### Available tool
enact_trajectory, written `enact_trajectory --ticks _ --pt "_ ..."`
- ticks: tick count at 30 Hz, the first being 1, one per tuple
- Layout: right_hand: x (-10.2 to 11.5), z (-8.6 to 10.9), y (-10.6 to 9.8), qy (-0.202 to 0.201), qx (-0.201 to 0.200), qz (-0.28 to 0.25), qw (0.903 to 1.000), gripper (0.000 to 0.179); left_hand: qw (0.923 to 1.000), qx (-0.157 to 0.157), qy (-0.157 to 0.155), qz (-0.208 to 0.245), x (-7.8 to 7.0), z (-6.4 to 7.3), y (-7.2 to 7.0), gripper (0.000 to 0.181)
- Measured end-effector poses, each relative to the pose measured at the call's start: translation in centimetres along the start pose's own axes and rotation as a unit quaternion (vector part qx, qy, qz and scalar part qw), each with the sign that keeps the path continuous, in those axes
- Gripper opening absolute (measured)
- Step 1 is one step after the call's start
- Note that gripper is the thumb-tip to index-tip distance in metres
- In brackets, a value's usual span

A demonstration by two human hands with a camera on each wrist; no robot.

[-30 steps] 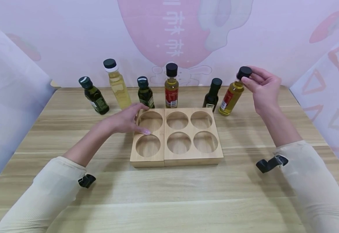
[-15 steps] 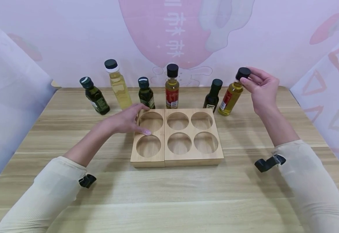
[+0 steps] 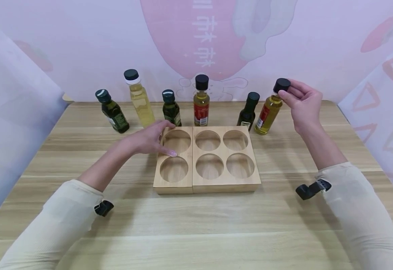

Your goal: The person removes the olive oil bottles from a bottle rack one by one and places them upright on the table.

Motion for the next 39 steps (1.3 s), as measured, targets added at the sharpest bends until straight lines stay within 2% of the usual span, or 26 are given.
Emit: enact_trajectory --ticks 7,13,17,20,23,26,29,32,34,37,39 --pt "-0.2 0.3 -0.3 -0.001 0.012 0.011 0.9999 0.031 1.0000 -0.001 0.001 0.000 0.1 -0.3 0.1 0.091" --pt "-0.8 1.3 -0.7 0.021 0.031 0.068 0.9970 0.049 1.0000 -0.003 0.000 -0.004 0.3 -0.1 0.0 0.092" --pt "-1.2 2.1 -1.4 0.036 0.037 0.107 0.9930 0.055 1.0000 -0.002 -0.003 -0.001 0.6 -0.1 -0.1 0.094" --pt "-1.4 2.7 -2.3 0.043 0.028 0.153 0.9869 0.052 1.0000 -0.004 -0.005 0.007 0.9 -0.1 -0.1 0.094" --pt "-1.5 3.3 -3.3 0.051 0.017 0.189 0.9806 0.041 0.9999 -0.008 -0.001 0.014 1.1 -0.2 -0.1 0.094" --pt "-1.5 4.0 -4.0 0.058 0.019 0.246 0.9674 0.029 0.9999 -0.011 0.008 0.010 1.3 -0.3 0.0 0.095" --pt "-1.8 4.8 -4.3 0.069 0.042 0.303 0.9495 0.032 0.9998 -0.011 0.017 -0.004 1.4 -0.2 0.1 0.095" --pt "-2.4 5.8 -4.2 0.083 0.083 0.371 0.9213 0.047 0.9990 -0.011 0.031 -0.031 1.2 0.0 0.1 0.096" --pt "-2.9 6.4 -3.8 0.089 0.125 0.415 0.8968 0.054 0.9979 -0.011 0.041 -0.049 1.1 0.3 0.0 0.096" --pt "-3.7 7.0 -3.1 0.090 0.188 0.457 0.8646 0.056 0.9969 -0.012 0.048 -0.062 1.3 0.7 0.0 0.091" --pt "-4.0 7.2 -2.7 0.079 0.220 0.472 0.8502 0.052 0.9968 -0.017 0.047 -0.063 1.5 1.1 -0.1 0.085"
Point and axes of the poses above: each hand's wrist, its own z-axis away from the middle knuckle, its own y-axis out of the palm, x = y × z, the point moved 9 cm from there along -z, towards the middle knuckle, and after that the axes turned 2 degrees about -z, right-handed, at the moved point
